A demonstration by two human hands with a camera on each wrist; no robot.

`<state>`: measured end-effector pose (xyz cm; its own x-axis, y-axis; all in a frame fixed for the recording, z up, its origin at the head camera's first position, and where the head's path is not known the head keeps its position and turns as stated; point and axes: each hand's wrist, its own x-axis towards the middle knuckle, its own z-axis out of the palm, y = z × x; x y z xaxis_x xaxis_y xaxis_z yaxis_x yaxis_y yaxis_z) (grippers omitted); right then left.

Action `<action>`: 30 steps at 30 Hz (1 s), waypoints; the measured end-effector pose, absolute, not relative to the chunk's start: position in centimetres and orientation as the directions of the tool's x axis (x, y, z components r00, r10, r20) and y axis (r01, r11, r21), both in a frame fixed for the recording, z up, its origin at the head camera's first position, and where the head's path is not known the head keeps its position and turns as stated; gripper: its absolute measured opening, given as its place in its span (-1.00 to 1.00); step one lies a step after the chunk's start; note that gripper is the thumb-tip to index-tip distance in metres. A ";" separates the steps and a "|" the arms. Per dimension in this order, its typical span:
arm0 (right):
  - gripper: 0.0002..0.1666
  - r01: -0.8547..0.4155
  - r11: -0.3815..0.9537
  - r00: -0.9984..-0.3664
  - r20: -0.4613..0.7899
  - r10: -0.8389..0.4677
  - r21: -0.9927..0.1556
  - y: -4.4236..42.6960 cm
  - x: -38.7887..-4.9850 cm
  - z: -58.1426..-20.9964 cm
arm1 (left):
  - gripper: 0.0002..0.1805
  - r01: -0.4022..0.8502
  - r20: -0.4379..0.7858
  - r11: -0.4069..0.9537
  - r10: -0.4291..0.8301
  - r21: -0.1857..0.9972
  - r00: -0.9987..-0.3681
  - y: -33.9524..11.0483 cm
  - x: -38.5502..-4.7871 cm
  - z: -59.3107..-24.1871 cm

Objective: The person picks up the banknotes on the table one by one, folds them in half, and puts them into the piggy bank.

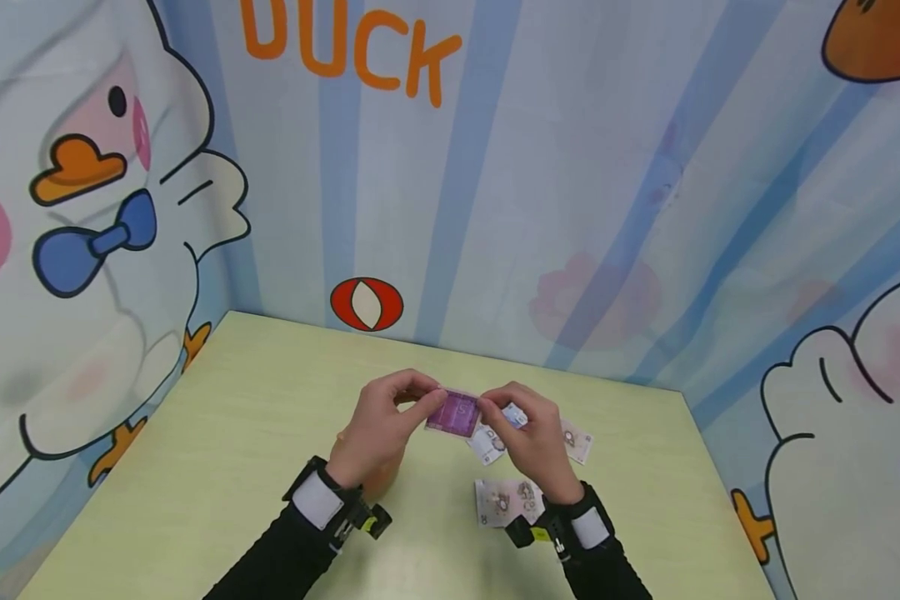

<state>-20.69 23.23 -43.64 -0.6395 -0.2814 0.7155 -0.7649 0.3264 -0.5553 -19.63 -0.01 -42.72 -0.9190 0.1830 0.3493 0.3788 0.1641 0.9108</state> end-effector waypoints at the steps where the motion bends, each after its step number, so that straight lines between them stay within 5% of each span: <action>1: -0.72 -0.762 0.326 -0.643 0.713 -0.280 -0.559 23.2 -20.7 -43.6 | -0.83 0.376 0.346 0.170 0.184 0.911 -0.920 0.0 -19.6 -42.8; 14: -0.76 -0.739 0.331 -0.667 0.706 -0.238 -0.586 22.7 -19.6 -42.5 | -0.77 0.337 0.293 0.197 0.222 0.921 -0.930 -0.3 -18.7 -43.7; 22: -0.76 -0.712 0.334 -0.696 0.683 -0.222 -0.617 23.1 -20.0 -43.3 | -0.82 0.308 0.267 0.325 0.164 0.894 -0.950 -0.2 -18.0 -44.1; 30: -0.80 -0.681 0.319 -0.731 0.639 -0.240 -0.659 23.3 -20.2 -44.3 | -0.83 0.299 0.283 0.235 0.099 0.925 -0.954 -0.1 -17.8 -45.1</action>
<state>-20.20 23.31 -44.26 -0.7308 -0.2401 0.6390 -0.6811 0.3187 -0.6592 -17.76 -0.09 -45.10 -0.9540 0.0988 0.2832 0.2989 0.2347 0.9250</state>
